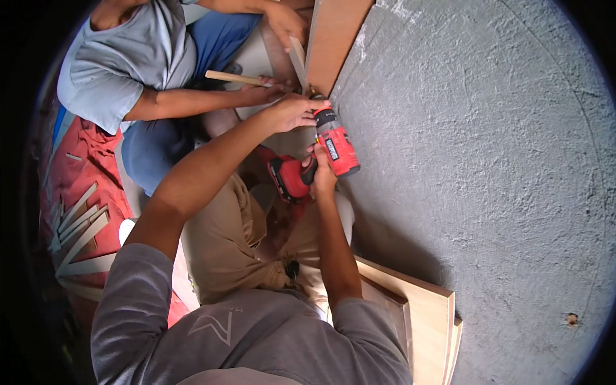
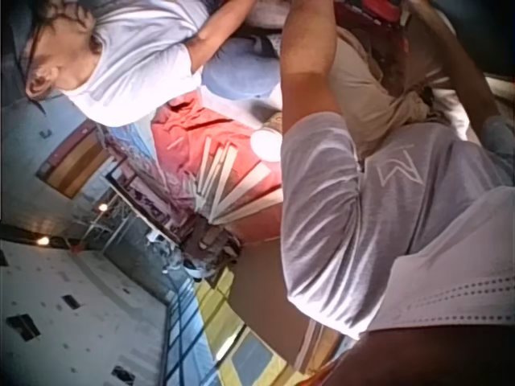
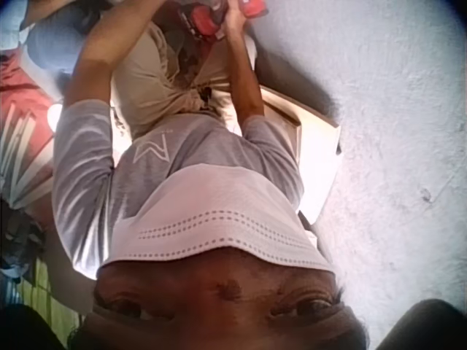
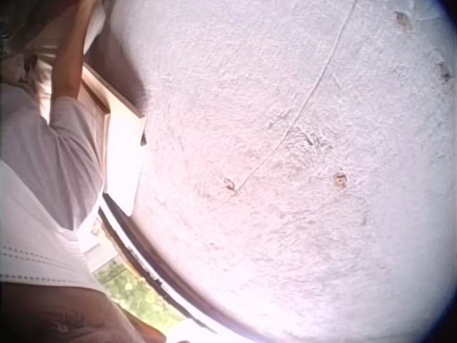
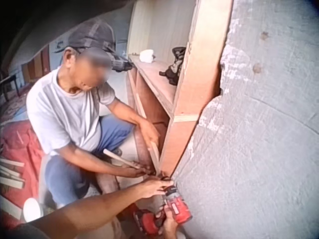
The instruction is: The person assembles a wooden cabinet by gathering screws and driving them into the wooden panels using an electric drill while another person holds the pieces in place.
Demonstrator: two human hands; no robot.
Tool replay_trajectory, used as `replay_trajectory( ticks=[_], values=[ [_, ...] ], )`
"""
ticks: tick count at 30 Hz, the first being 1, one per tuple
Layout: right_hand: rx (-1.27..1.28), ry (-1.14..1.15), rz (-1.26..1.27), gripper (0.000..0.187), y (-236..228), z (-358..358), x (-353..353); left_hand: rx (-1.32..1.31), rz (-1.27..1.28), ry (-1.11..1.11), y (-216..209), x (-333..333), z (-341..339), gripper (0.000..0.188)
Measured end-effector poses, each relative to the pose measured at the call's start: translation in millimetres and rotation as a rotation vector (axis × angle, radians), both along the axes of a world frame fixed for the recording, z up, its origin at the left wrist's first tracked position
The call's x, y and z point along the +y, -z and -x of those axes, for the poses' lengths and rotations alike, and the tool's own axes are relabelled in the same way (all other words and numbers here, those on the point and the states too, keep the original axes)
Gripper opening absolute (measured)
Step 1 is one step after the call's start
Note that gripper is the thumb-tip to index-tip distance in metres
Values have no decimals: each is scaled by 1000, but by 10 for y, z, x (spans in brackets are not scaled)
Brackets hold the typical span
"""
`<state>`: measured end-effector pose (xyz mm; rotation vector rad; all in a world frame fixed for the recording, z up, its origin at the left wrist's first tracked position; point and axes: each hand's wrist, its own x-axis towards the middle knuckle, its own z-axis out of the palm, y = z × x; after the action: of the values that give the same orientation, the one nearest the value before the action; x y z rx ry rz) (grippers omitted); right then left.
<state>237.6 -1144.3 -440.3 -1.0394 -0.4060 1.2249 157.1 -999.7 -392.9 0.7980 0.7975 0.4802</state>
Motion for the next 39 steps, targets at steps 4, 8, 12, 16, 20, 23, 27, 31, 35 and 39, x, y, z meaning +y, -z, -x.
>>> replay_trajectory(
  ticks=[4, 8, 12, 16, 20, 23, 27, 31, 35, 39],
  values=[
    [-28, 47, -28, 17, 98, -32, -9, -3, -4, 10, -26, -32, -29, 37],
    [-31, 2, -27, 17, 127, -76, -35, 26, -7, -4, -52, -43, -51, 43],
    [-41, 21, -35, 18, 60, -61, -78, 105, 56, -143, -87, -28, -86, 54],
    [-73, 13, -65, 19, 20, -58, -70, 143, -2, -429, -22, 21, -168, 45],
    [-131, 23, -79, 18, 28, 12, -15, 159, -14, -506, 194, 194, -204, 39],
    [-120, 14, -108, 19, 12, 65, -56, 25, 17, -398, 291, 286, -136, 34],
    [-159, -17, -56, 17, 166, -34, -217, 93, 10, -353, 202, 258, -149, 28],
    [-138, 31, -51, 19, 158, -40, -270, 142, 20, -329, 155, 226, -148, 28],
    [-74, 91, -74, 21, 118, -41, -276, 147, -15, -269, 236, 282, -124, 29],
    [-93, 81, -90, 19, 140, -90, -229, 141, 25, -267, 248, 318, -104, 28]
  ],
)
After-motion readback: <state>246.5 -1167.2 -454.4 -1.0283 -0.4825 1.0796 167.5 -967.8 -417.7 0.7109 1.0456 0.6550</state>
